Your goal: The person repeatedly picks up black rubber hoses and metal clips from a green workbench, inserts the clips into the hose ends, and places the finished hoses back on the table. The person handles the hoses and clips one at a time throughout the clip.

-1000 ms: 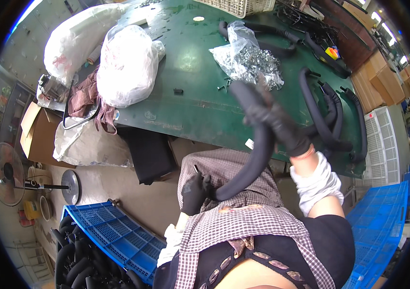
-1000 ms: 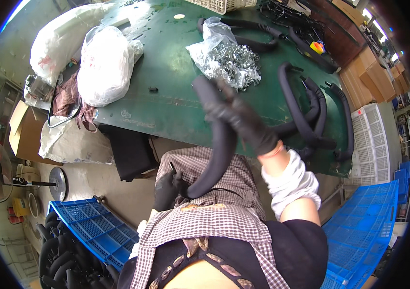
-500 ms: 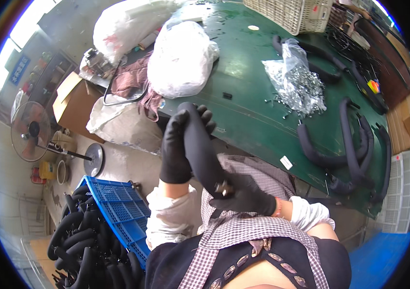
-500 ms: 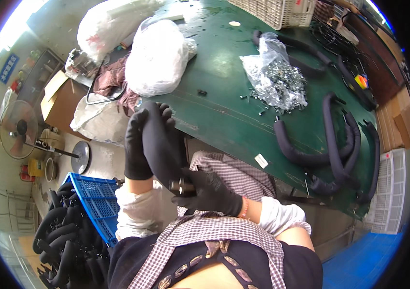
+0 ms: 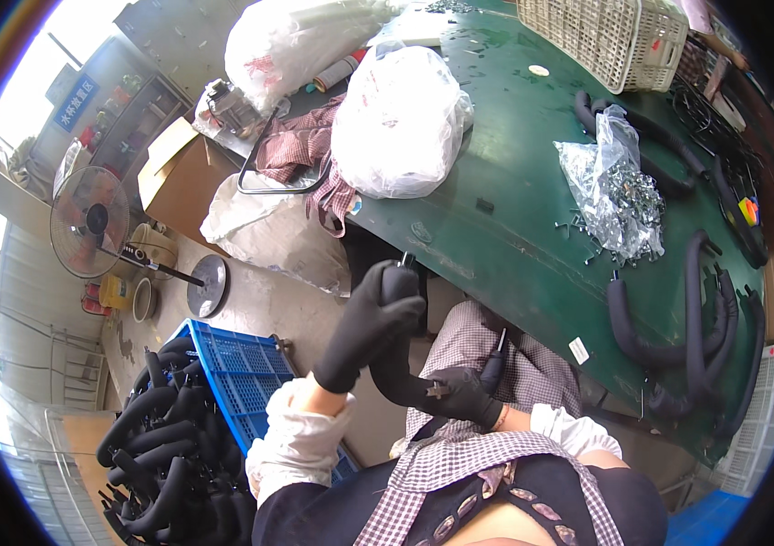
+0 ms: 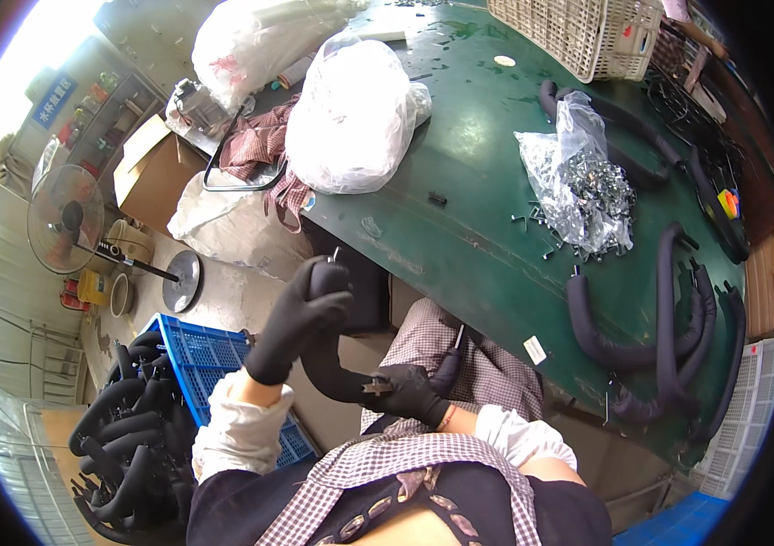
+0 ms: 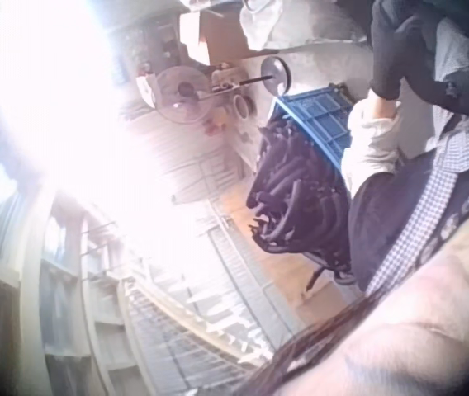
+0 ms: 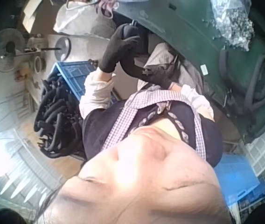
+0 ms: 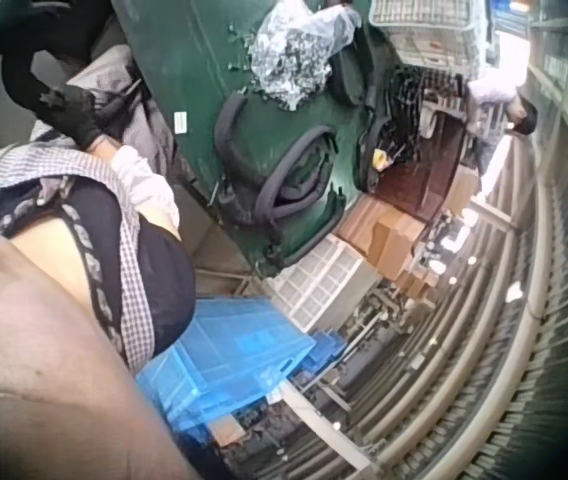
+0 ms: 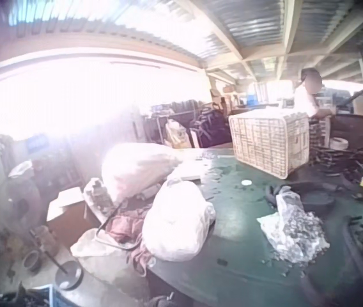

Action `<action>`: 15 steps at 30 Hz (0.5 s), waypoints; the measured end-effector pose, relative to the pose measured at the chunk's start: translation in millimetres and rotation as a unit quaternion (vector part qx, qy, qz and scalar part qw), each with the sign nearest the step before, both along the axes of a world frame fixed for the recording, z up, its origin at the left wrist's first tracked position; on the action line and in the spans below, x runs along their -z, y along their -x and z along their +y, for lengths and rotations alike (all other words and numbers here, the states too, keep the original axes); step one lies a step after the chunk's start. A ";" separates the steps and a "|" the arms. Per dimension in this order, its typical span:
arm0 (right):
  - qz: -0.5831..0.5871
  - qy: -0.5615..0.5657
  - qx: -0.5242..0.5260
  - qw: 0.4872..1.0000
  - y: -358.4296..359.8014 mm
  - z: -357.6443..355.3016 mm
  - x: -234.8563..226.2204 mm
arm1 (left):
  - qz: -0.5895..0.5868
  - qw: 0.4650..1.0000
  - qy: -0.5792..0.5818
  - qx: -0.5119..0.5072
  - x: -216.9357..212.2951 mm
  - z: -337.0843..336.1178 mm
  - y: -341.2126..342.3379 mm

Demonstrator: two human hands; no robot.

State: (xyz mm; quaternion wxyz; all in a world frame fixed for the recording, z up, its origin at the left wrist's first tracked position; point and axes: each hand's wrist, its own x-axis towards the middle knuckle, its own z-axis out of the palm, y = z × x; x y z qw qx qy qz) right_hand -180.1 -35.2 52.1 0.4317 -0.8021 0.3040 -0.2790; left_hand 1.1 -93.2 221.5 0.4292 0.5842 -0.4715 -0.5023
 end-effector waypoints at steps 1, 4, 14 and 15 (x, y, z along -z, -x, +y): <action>0.017 -0.013 -0.002 1.000 6.8 1.3 4.4 | -0.069 0.997 0.018 -0.015 16.1 4.9 -0.9; 0.033 -0.062 -0.004 0.998 16.8 8.2 15.5 | -0.181 0.981 0.031 -0.055 50.8 25.0 3.2; 0.089 -0.086 -0.133 0.983 38.7 8.4 15.0 | -0.129 0.976 0.000 -0.173 71.0 72.4 36.0; 0.050 -0.095 -0.144 0.984 41.7 5.0 6.9 | -0.109 0.979 -0.008 -0.173 69.9 74.9 34.8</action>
